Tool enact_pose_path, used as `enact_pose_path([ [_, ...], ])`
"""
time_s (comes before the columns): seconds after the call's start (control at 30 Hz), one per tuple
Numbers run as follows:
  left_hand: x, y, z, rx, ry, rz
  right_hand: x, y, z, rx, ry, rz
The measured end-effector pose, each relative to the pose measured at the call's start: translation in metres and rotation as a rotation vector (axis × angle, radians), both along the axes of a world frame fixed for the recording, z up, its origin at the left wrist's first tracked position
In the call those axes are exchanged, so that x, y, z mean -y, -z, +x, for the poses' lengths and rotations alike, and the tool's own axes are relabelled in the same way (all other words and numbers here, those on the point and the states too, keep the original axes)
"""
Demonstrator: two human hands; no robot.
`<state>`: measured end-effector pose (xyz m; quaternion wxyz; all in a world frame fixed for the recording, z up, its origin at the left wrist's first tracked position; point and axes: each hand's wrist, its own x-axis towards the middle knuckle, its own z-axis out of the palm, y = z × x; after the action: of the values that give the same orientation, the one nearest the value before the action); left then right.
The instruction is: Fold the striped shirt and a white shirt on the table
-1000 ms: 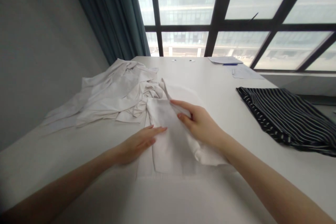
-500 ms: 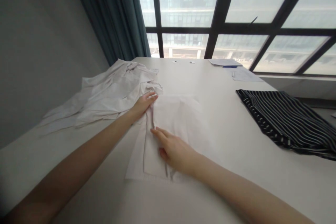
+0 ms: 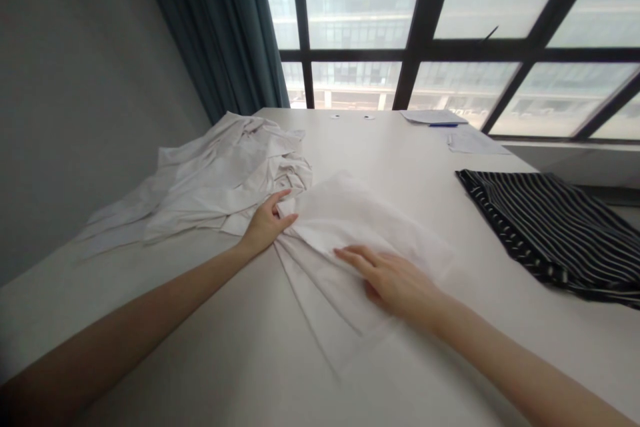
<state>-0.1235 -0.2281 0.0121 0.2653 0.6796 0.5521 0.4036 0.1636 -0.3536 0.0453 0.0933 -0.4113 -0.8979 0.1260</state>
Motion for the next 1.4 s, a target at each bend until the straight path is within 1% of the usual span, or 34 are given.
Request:
enact_pose_path([
  [0.07,0.014,-0.001,-0.004,-0.055,-0.007,-0.002,-0.002,0.004,0.025,-0.028,0.123,0.047],
  [0.13,0.022,-0.004,-0.006,-0.046,0.034,-0.002,-0.002,0.009,0.045,-0.079,0.213,0.095],
  [0.2,0.023,-0.007,-0.008,0.005,0.072,-0.003,-0.001,0.016,0.058,-0.147,0.242,0.13],
  [0.27,0.021,-0.008,-0.008,0.072,0.091,-0.022,0.0,0.02,0.063,-0.213,0.227,0.147],
  [0.37,0.019,-0.009,-0.009,0.161,0.1,-0.014,0.001,0.021,0.063,-0.322,0.219,0.128],
  [0.43,0.021,-0.009,-0.009,0.234,0.104,-0.004,0.002,0.017,0.061,-0.426,0.284,0.131],
  [0.53,0.024,-0.01,-0.007,0.34,0.104,-0.031,0.006,0.011,0.057,-0.603,0.438,0.25],
  [0.6,0.025,-0.01,-0.005,0.364,0.093,-0.025,0.01,0.008,0.053,-0.681,0.491,0.331],
  [0.67,0.026,-0.011,-0.004,0.368,0.072,0.008,0.014,0.005,0.047,-0.712,0.469,0.348],
  [0.8,0.025,-0.011,-0.005,0.389,-0.007,0.044,0.023,-0.001,0.038,-0.735,0.341,0.337],
  [0.9,0.023,-0.009,-0.008,0.429,-0.048,0.036,0.026,-0.007,0.035,-0.703,0.167,0.303],
  [1.0,0.021,-0.01,-0.01,0.391,-0.031,0.047,0.024,-0.008,0.034,-0.549,-0.05,0.227],
  [1.07,0.021,-0.011,-0.011,0.34,0.003,0.053,0.021,-0.005,0.035,-0.423,-0.119,0.184],
  [1.13,0.02,-0.012,-0.012,0.311,0.025,0.06,0.017,-0.002,0.038,-0.304,-0.109,0.155],
  [1.23,0.019,-0.013,-0.013,0.299,0.027,0.055,0.011,0.002,0.05,-0.151,-0.051,0.153],
  [1.33,0.019,-0.013,-0.013,0.29,0.062,0.026,0.005,0.004,0.067,-0.068,0.023,0.195],
  [1.4,0.02,-0.013,-0.012,0.275,0.084,0.029,0.001,0.005,0.078,-0.065,0.089,0.235],
])
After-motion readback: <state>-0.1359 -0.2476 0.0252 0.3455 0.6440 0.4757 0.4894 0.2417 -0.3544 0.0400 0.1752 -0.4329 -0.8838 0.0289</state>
